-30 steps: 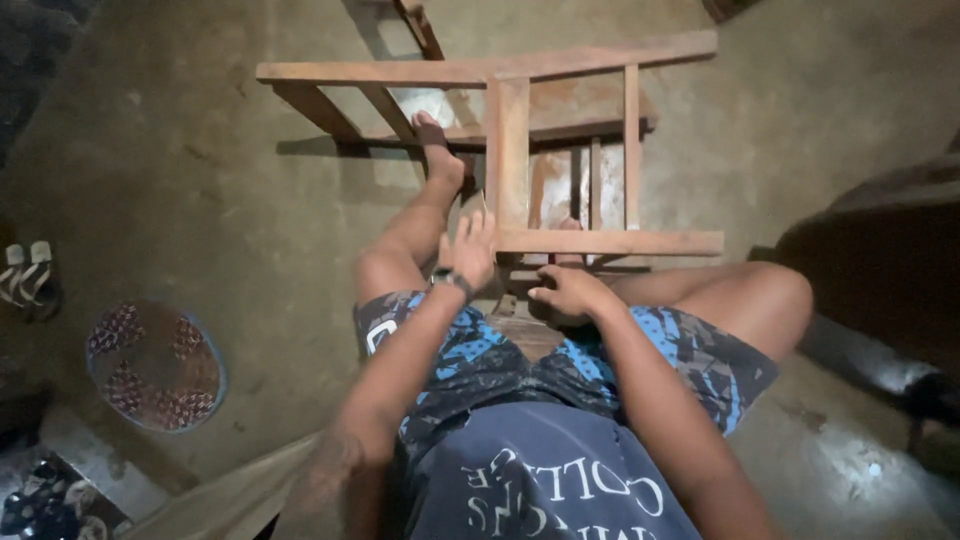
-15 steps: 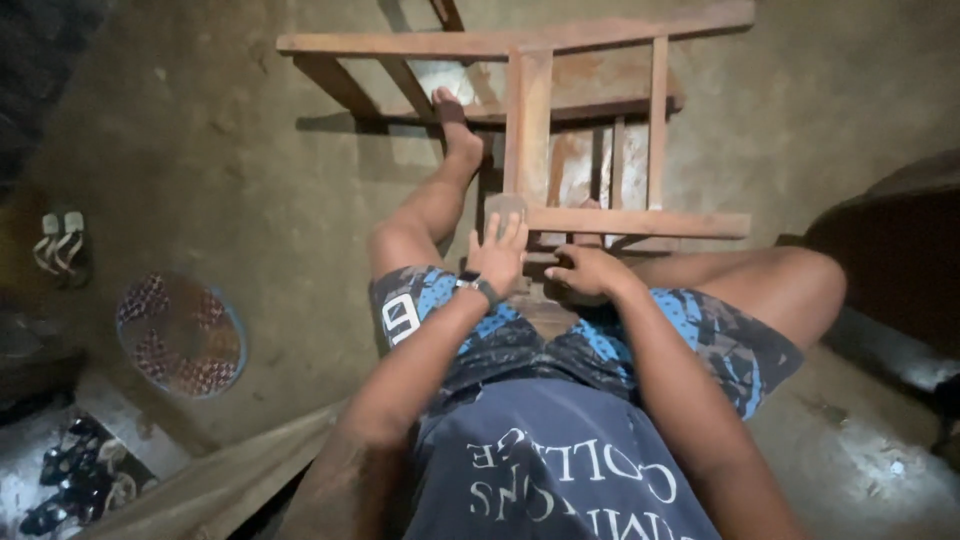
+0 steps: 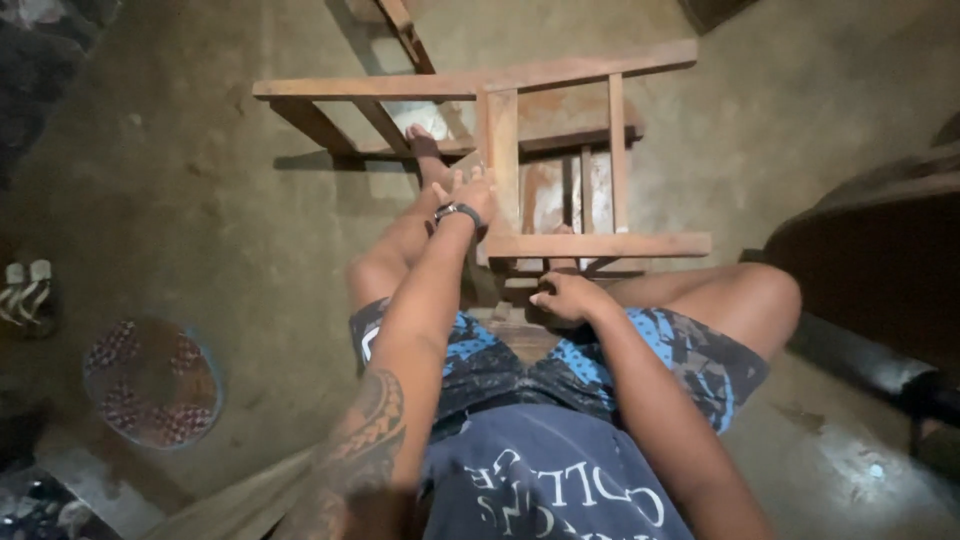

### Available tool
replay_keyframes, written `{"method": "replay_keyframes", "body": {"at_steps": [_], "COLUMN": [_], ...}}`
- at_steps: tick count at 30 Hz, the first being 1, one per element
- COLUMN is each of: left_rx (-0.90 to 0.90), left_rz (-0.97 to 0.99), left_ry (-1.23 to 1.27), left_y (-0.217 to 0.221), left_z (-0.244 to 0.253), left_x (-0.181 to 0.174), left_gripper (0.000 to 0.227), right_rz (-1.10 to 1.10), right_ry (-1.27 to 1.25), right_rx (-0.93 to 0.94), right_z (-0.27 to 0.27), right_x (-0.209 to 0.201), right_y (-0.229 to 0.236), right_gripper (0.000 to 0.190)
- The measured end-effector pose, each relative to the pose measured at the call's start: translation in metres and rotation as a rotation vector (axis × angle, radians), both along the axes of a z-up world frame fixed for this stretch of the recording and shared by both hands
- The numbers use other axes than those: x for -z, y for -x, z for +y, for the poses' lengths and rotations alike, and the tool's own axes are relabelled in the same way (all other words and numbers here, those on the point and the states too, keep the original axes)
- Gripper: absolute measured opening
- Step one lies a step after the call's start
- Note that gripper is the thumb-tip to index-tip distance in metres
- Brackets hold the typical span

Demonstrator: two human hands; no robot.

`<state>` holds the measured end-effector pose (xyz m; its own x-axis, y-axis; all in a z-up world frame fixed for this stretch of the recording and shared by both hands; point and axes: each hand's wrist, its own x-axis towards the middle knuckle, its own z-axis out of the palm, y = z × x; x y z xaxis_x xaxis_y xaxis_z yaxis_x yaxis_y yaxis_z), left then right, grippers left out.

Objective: The person sands the wooden surfaces of a small stool using a piece of sandpaper held in their hand, moving it back and forth over the legs and frame.

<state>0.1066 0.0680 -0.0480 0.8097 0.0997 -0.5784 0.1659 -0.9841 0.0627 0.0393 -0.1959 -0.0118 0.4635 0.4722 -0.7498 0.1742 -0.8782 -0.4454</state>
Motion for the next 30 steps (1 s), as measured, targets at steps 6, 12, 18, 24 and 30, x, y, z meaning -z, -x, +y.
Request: {"method": "replay_keyframes", "body": {"at_steps": [6, 12, 18, 24, 30], "left_rx": [-0.002, -0.056, -0.011, -0.065, -0.165], "left_rz": [-0.02, 0.059, 0.003, -0.102, -0.248], "left_ry": [0.008, 0.19, 0.106, 0.129, 0.137], "left_y": [0.063, 0.163, 0.115, 0.013, -0.007], "left_z": [-0.034, -0.071, -0.052, -0.029, -0.016], "left_x": [0.0, -0.054, -0.025, 0.027, 0.064], "left_gripper": [0.056, 0.056, 0.058, 0.058, 0.06], "right_rz": [-0.053, -0.052, -0.028, 0.033, 0.009], "right_ry": [-0.03, -0.091, -0.092, -0.029, 0.037], "right_rx": [-0.035, -0.08, -0.077, 0.006, 0.007], "right_z": [0.001, 0.012, 0.01, 0.008, -0.01], "right_x": [-0.02, -0.033, -0.003, -0.025, 0.024], "right_y": [-0.001, -0.005, -0.004, -0.002, 0.006], "right_gripper": [0.063, 0.061, 0.062, 0.07, 0.073]}}
